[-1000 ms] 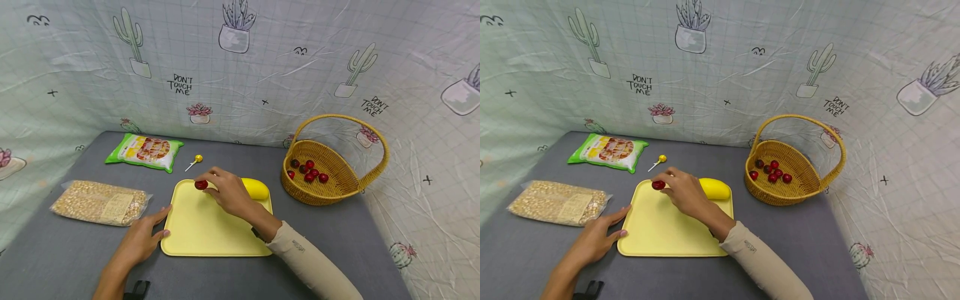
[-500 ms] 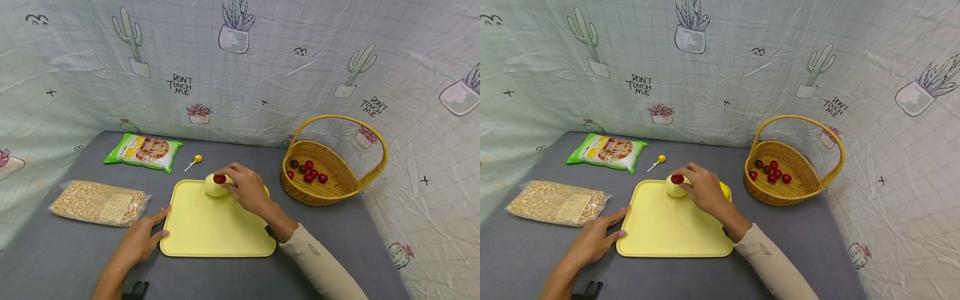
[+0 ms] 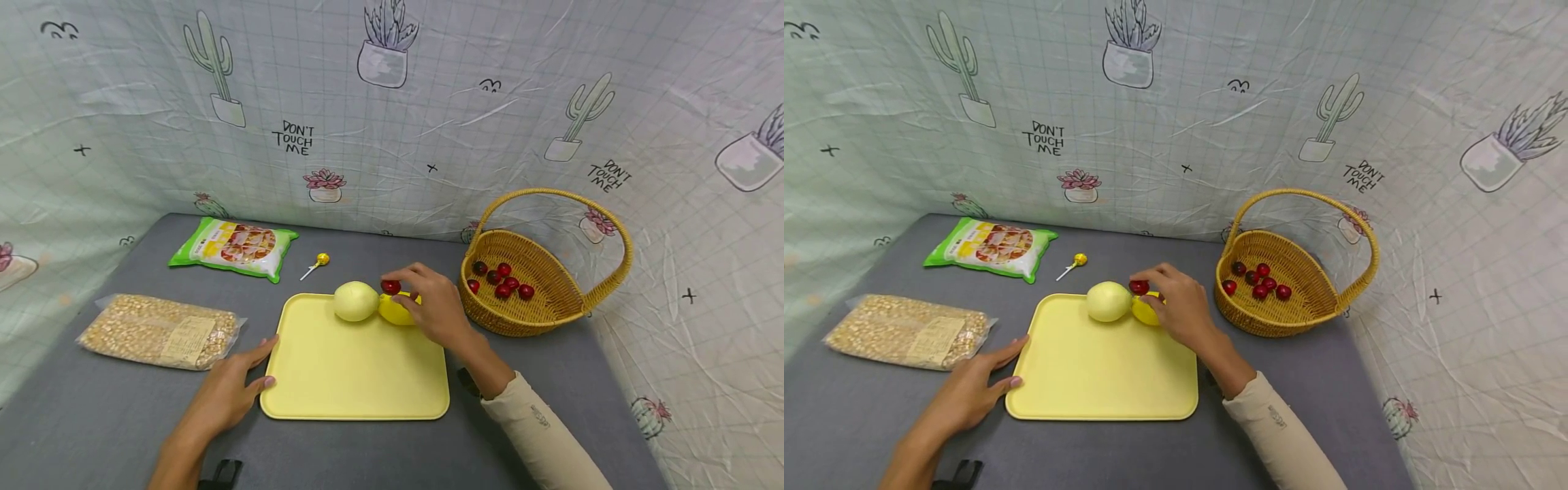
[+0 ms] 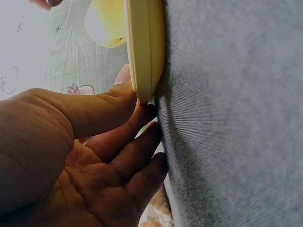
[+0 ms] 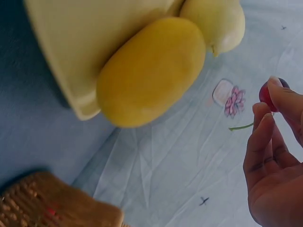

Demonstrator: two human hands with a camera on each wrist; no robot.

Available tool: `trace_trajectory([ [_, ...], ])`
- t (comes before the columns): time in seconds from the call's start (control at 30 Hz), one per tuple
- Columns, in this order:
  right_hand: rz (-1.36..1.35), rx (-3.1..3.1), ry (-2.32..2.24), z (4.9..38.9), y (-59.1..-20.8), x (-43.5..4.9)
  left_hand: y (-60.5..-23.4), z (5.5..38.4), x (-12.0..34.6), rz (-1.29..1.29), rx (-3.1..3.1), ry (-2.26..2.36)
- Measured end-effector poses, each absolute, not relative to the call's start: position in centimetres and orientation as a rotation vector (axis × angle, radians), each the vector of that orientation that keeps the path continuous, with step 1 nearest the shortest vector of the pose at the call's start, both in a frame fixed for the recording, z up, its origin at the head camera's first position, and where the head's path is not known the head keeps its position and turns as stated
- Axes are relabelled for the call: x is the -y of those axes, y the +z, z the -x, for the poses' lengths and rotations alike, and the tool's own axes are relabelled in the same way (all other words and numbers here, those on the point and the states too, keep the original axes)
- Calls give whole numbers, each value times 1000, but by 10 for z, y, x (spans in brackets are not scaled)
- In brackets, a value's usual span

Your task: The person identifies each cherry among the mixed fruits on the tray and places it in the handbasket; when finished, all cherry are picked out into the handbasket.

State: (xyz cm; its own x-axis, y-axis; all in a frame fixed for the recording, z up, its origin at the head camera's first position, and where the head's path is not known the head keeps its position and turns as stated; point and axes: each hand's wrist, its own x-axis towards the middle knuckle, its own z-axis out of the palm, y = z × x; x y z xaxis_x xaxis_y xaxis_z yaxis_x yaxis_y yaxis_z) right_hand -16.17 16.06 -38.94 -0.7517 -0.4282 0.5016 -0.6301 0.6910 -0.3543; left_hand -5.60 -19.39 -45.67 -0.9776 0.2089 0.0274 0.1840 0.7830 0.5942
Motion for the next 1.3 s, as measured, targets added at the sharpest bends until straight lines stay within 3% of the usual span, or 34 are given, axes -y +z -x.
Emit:
trace_trajectory([
  [1.3, -520, 2459, 736, 175, -379, -258, -457, 55, 194, -320, -2913, 993],
])
